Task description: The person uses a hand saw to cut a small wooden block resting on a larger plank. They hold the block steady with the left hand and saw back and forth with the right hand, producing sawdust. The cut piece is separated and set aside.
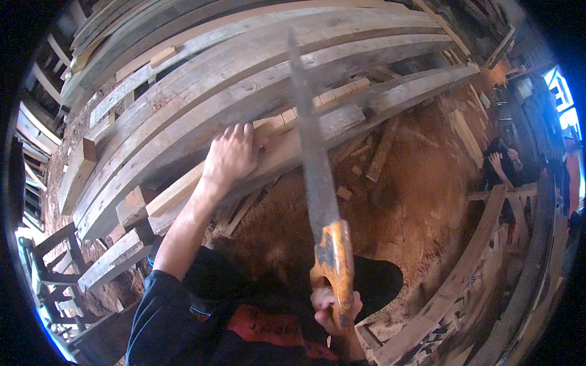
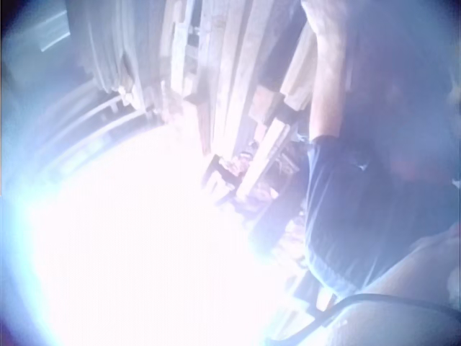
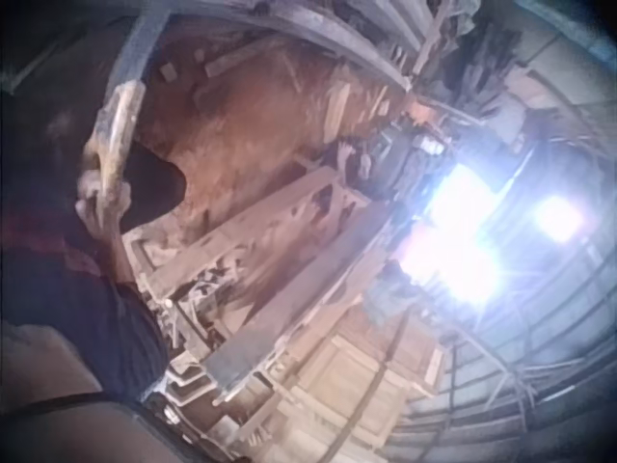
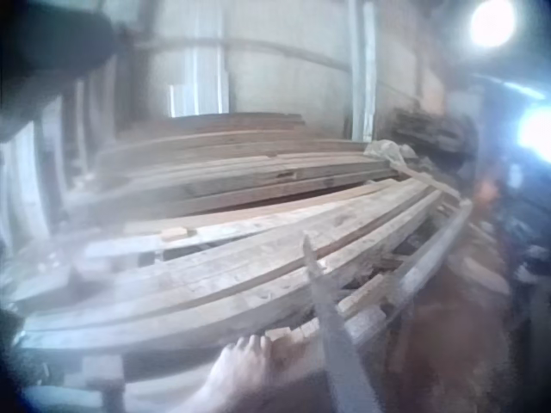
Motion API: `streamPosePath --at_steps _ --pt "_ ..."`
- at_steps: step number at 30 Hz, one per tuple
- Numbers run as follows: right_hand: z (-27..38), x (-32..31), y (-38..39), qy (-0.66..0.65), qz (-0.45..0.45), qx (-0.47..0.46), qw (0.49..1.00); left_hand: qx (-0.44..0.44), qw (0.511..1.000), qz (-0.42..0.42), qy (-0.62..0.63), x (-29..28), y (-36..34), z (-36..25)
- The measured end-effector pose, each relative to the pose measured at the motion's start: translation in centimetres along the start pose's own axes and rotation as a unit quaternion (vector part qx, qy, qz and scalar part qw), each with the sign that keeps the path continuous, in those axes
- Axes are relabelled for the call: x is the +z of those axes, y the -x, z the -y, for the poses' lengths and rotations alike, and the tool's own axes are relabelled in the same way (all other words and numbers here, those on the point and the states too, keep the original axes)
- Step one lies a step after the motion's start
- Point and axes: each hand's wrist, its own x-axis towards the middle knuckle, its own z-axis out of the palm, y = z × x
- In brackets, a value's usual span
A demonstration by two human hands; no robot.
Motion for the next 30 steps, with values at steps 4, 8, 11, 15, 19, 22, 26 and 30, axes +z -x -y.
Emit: streamPosePath --at_steps 4,8,11,15,19,22,26,30 --pt "0.9 -0.6 -1.6 -0.065 0.022 -0.043 0.997 -0.013 1.000 -0.017 0.005 -1.7 1.5 0.1" --pt "1.0 -1.1 -2.2 -0.059 0.037 -0.055 0.996 0.005 0.996 -0.019 0.082 -2.9 2.7 0.4" --pt "0.7 -1.2 -2.0 -0.068 0.039 -0.054 0.995 0.039 0.993 0.012 0.112 -2.1 2.7 0.7" --pt "0.0 -0.9 -1.4 -0.085 0.035 -0.054 0.994 0.046 0.995 0.006 0.083 -1.5 2.7 0.3" --pt "-0.1 -0.4 -1.3 -0.101 0.030 -0.038 0.994 0.039 0.992 -0.026 0.117 -0.5 1.6 1.2" --pt "-0.9 -0.5 -1.0 -0.095 0.029 -0.047 0.994 0.082 0.984 -0.049 0.148 0.1 1.4 1.6" --pt "-1.0 -0.4 -0.9 -0.085 0.027 -0.031 0.996 0.126 0.984 -0.047 0.118 -0.1 1.8 1.1" --pt "-1.2 -0.2 -1.0 -0.088 0.033 -0.021 0.995 0.133 0.985 -0.041 0.100 0.9 2.5 -0.7"
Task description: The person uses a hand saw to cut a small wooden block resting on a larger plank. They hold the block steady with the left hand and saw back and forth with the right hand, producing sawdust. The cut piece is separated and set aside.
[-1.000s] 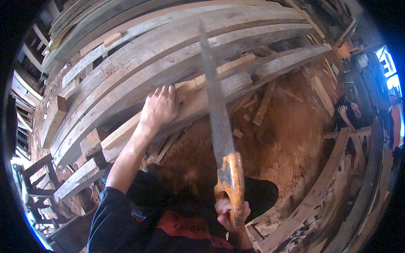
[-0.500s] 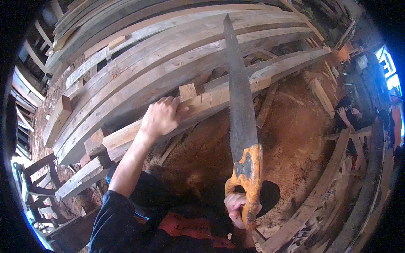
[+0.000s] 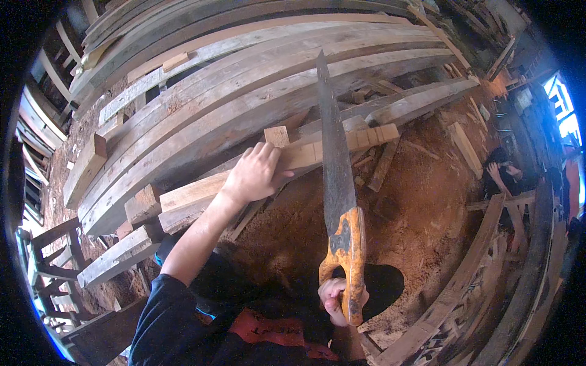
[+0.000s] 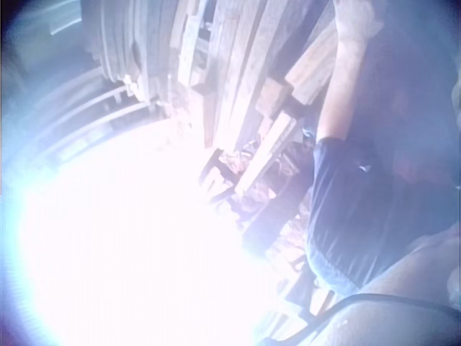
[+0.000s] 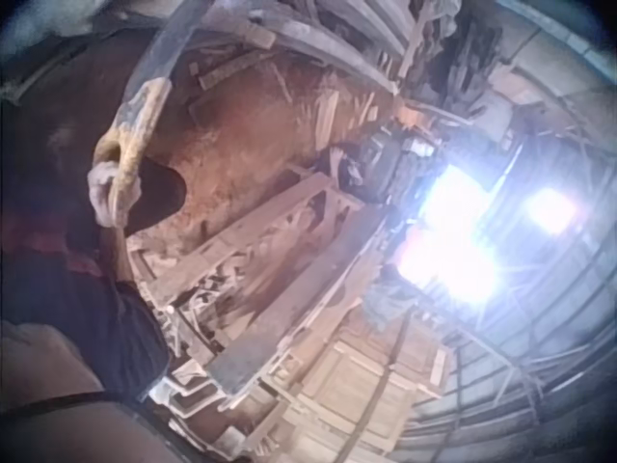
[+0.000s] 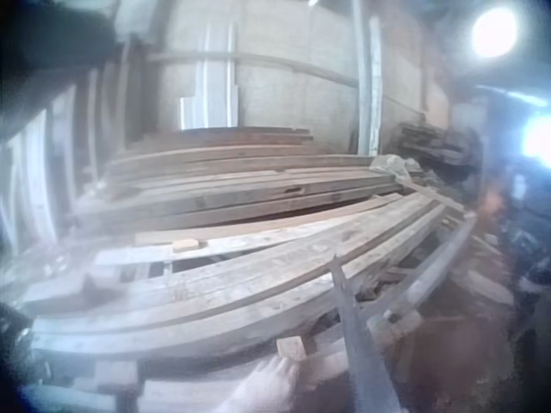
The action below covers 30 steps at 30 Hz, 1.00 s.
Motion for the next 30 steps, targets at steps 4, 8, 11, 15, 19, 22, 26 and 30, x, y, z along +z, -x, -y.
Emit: streamPosePath --at_steps 4,8,11,15,19,22,26,30 --pt "-0.9 0.2 -0.1 0.002 -0.003 0.007 1.000 0.013 1.000 -0.011 -0.009 0.1 -0.1 -0.5" --pt "-1.2 0.9 -0.5 0.016 -0.019 0.016 1.000 0.008 0.999 -0.021 -0.027 -0.3 0.1 -0.5" --pt "-1.3 0.9 -1.0 0.026 0.001 0.015 1.000 0.000 0.998 -0.031 -0.053 -0.4 0.5 -0.6" --pt "-1.0 1.4 -1.6 0.048 0.001 0.020 0.999 -0.020 0.997 0.000 -0.068 -0.3 0.2 -0.7" --pt "-1.3 1.3 -1.7 0.023 -0.002 0.023 0.999 -0.019 0.997 0.000 -0.078 -0.2 0.2 -0.6" --pt "-1.5 1.1 -1.8 0.028 0.000 0.024 0.999 -0.015 0.996 -0.001 -0.085 -0.2 0.1 -0.6" --pt "-1.8 0.9 -1.8 0.058 -0.003 0.029 0.998 -0.021 0.997 0.002 -0.076 -0.2 0.1 -0.6" --pt "-1.6 1.2 -2.0 0.109 -0.006 0.046 0.993 -0.015 0.997 -0.006 -0.071 -0.1 0.1 -0.5"
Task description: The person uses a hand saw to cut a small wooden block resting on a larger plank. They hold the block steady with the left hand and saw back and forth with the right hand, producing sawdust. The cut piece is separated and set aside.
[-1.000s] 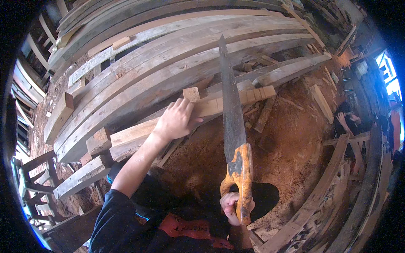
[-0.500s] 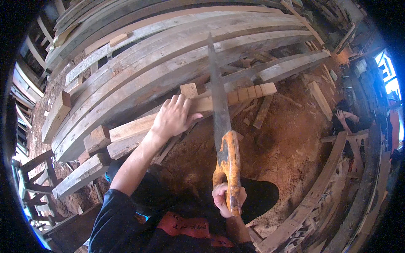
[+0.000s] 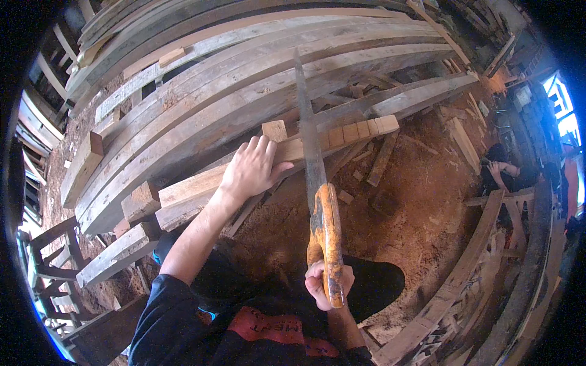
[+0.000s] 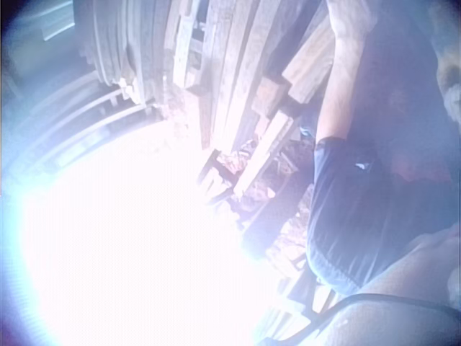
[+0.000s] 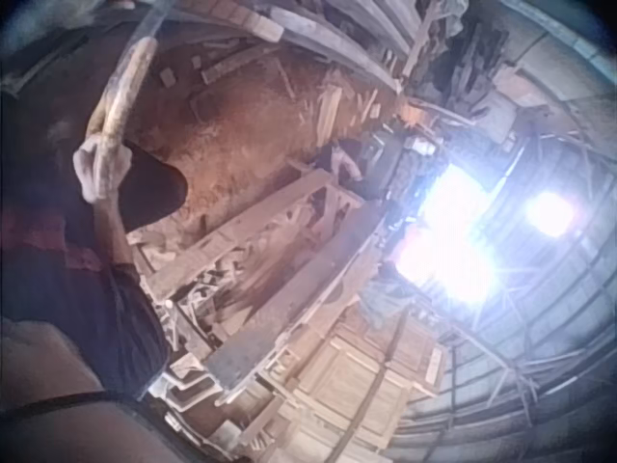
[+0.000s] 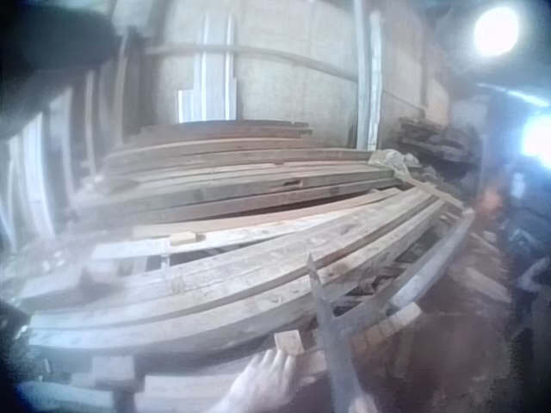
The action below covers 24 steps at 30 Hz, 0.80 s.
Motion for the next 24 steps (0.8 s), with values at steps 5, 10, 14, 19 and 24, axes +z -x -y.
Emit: streamPosePath --at_steps 5,10,14,19,24 --pt "0.5 0.2 -0.2 0.057 -0.025 0.020 0.998 0.000 1.000 -0.005 0.011 0.4 0.0 0.2" --pt "1.4 -0.5 -0.5 0.147 -0.014 0.050 0.988 -0.017 0.999 0.016 -0.024 0.1 0.0 0.0" --pt "1.0 -1.2 -0.3 0.213 -0.004 0.035 0.976 -0.031 0.999 0.024 -0.017 0.2 0.0 -0.2" --pt "0.8 1.6 -6.4 0.265 0.004 -0.049 0.963 -0.007 1.000 0.029 -0.007 0.7 0.1 0.0" --pt "-0.4 0.6 -5.1 0.155 -0.042 0.052 0.986 -0.015 0.999 0.033 -0.018 0.8 0.0 -0.4"
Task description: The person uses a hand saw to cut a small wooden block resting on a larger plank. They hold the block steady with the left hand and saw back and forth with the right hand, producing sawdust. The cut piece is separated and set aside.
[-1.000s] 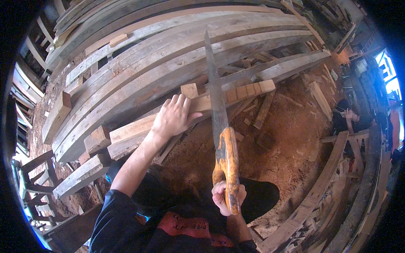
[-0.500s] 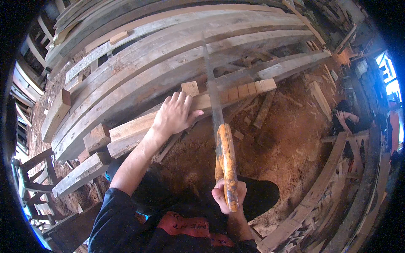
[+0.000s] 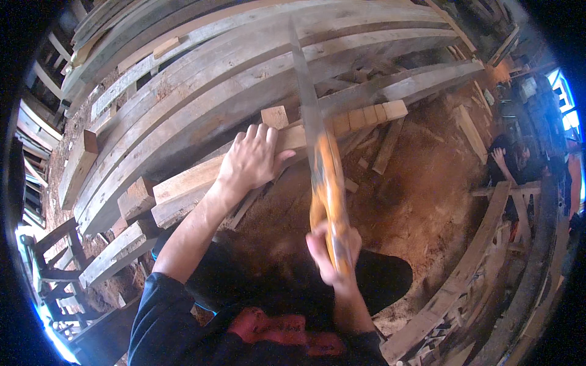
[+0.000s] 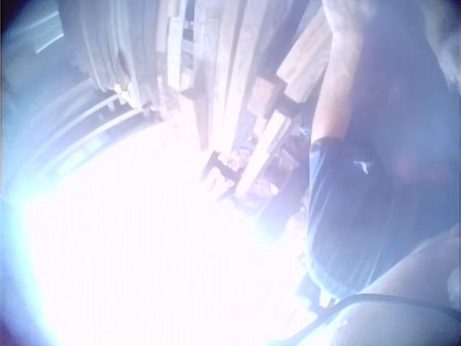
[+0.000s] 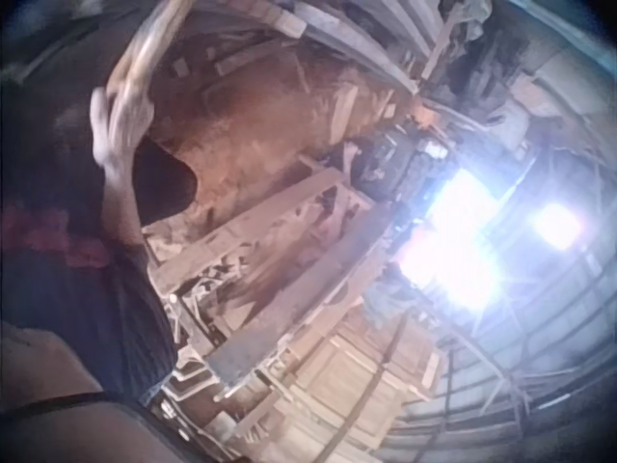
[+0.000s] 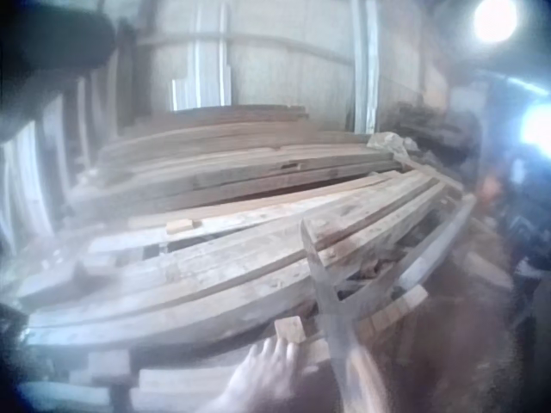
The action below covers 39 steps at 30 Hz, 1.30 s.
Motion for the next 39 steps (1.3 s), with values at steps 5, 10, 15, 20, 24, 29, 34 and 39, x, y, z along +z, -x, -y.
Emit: streamPosePath --at_steps 5,10,15,20,24,29,34,39 --pt "1.8 -2.2 10.4 -0.068 0.035 0.000 0.997 -0.003 1.000 0.005 0.007 0.1 -0.3 0.4" --pt "1.0 -2.0 9.7 -0.128 0.038 -0.045 0.990 -0.006 1.000 0.008 0.009 -0.4 -0.2 0.4" --pt "0.8 -1.3 8.6 -0.222 0.019 -0.052 0.974 -0.002 1.000 0.001 0.003 -0.3 -0.3 0.3" --pt "1.1 -0.6 7.4 -0.163 0.027 -0.066 0.984 -0.008 1.000 0.013 0.008 -0.4 -0.3 0.3" --pt "0.4 -0.8 7.2 -0.144 0.047 -0.067 0.986 -0.012 1.000 0.018 0.010 -0.6 -0.2 0.3" --pt "0.2 -1.2 7.3 -0.138 0.052 -0.061 0.987 -0.006 1.000 0.009 0.023 -0.3 -0.3 0.5" --pt "0.7 -1.1 7.0 -0.125 0.047 -0.069 0.989 -0.003 1.000 -0.005 0.017 -0.1 -0.2 0.5" --pt "0.3 -1.3 7.0 -0.131 0.062 -0.073 0.987 -0.002 1.000 0.000 0.018 0.0 -0.2 0.6"
